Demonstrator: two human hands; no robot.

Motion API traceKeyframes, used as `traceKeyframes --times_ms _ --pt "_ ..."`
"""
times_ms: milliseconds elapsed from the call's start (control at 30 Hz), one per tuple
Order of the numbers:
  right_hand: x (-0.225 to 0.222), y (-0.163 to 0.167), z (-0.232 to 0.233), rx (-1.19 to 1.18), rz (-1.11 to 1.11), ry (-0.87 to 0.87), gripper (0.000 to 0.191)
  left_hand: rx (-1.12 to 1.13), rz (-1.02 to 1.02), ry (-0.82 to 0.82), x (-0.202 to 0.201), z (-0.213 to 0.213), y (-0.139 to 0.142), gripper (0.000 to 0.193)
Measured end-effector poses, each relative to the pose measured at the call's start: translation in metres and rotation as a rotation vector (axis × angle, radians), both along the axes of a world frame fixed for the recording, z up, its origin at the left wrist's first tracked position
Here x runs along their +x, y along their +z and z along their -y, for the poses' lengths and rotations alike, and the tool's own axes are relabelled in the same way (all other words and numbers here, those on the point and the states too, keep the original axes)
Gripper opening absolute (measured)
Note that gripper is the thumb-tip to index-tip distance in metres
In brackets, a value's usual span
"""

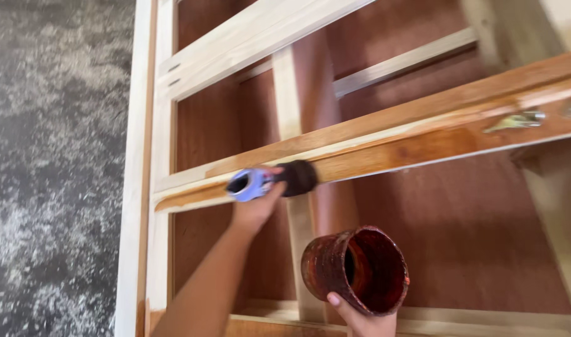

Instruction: The person holds a cup of dark wood stain and a wide brush, brushing stain onto the raw, unstained rails and frame of a wooden cabinet, working across different panels and edges. They briefly work the cabinet's lock and key, then open a cabinet door at the end.

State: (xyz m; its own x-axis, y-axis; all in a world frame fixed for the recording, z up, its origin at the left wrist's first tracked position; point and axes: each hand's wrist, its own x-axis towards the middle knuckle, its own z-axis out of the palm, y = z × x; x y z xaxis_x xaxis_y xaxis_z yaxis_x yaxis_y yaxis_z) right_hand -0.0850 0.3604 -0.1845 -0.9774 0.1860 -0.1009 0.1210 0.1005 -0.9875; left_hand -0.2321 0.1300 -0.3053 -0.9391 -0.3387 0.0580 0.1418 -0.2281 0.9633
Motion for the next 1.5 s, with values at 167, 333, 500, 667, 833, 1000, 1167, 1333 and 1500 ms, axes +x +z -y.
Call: traceKeyframes --times_ms 167,333,500,667,833,1000,1167,1333,1500 --pt "0.004 -0.017 0.019 0.032 0.066 0.051 0.092 -0.031 0.053 0.198 0.044 0.07 -0.089 0.03" --pt "0.01 -0.022 0.034 -0.064 0.068 0.032 0.091 -0.368 0.399 0.355 0.091 0.15 -0.124 0.025" --pt "0.013 -0.018 0.031 0.124 0.099 0.093 0.091 -0.521 0.414 0.523 0.081 0.124 -0.077 0.025" --pt "0.017 -0.015 0.017 0.06 0.005 0.078 0.092 -0.395 0.108 0.224 0.045 0.009 0.035 0.031" --pt "0.023 -0.005 -0.003 0.089 -0.146 0.124 0.096 -0.589 -0.476 -0.083 0.015 -0.023 0.106 0.046" --pt "0.033 0.0 -0.004 0.114 -0.064 0.005 0.093 -0.262 -0.479 -0.372 0.01 0.011 0.065 0.04" --pt "0.041 -0.003 0.009 -0.043 -0.129 -0.076 0.096 -0.162 -0.147 -0.407 0.044 0.085 0.002 0.032" --pt "0.037 0.001 0.015 -0.114 -0.279 0.045 0.1 -0.898 0.244 -0.188 0.036 0.107 0.019 0.022" --pt "0.022 0.012 0.011 -0.133 -0.329 0.124 0.1 -0.749 0.173 -0.3 -0.02 0.037 0.103 0.02"
